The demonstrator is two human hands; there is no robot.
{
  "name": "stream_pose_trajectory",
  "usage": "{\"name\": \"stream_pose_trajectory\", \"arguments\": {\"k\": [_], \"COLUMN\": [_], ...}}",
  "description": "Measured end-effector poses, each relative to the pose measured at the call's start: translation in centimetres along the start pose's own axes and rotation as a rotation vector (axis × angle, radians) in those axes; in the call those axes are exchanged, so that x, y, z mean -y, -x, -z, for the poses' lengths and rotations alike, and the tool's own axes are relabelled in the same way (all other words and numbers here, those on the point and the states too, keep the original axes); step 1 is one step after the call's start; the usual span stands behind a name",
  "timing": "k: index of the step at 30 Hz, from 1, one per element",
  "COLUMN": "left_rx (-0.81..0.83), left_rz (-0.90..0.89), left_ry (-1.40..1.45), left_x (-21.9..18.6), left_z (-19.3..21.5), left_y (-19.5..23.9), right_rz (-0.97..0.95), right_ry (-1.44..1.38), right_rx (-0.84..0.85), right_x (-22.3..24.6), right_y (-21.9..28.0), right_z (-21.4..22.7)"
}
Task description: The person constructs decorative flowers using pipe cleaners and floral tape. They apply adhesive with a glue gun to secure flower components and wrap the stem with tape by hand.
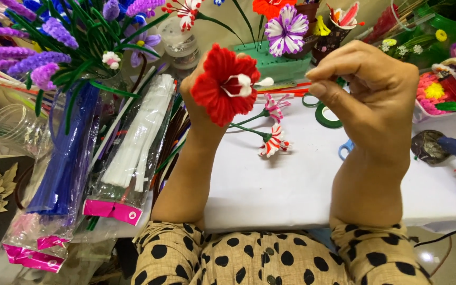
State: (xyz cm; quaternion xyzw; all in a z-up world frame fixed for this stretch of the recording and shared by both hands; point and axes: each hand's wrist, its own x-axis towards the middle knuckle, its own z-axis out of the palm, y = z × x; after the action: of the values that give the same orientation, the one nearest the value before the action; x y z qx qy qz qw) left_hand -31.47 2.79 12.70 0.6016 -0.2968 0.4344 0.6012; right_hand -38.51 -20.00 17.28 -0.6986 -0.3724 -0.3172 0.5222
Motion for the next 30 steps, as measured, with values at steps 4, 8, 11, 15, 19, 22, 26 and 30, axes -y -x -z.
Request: {"name": "stream_pose_trajectory", "arguments": {"k": [4,8,11,15,19,22,26,30], "left_rx": [0.389,0.462,0.564,0.639,0.719,0.73,0.738,0.733], "left_rz": [0.121,0.192,0.231,0.33,0.332,0.418,0.353,0.411], "left_ry": [-0.077,-0.196,-0.329,-0.424,-0.444,-0.336,-0.347,-0.223], "left_x": [-3.2,-2.6,-1.8,-1.6,-1.9,-2.8,-2.7,-2.8], "left_z": [1.8,1.7,2.1,2.1,2.0,1.9,2.1,2.2], "left_y": [-1.1,-1.3,-1.2,-1.1,-1.2,-1.5,-1.6,-1.7], "right_rz": [0.224,0.325,0.388,0.405,0.449,0.467,0.47,0.478], "right_ry": [0.139,0.223,0.245,0.236,0.24,0.244,0.24,0.24], "right_rx": [0.013,0.099,0.099,0.154,0.194,0.203,0.223,0.233], "right_x": [-1.7,-1.6,-1.6,-1.5,-1.4,-1.6,-1.5,-1.5], "right_y": [-0.3,-1.1,-1.4,-1.6,-1.9,-2.0,-2.0,-2.0], "right_z": [-0.2,-1.0,-1.4,-1.3,-1.5,-1.7,-1.6,-1.8]}}
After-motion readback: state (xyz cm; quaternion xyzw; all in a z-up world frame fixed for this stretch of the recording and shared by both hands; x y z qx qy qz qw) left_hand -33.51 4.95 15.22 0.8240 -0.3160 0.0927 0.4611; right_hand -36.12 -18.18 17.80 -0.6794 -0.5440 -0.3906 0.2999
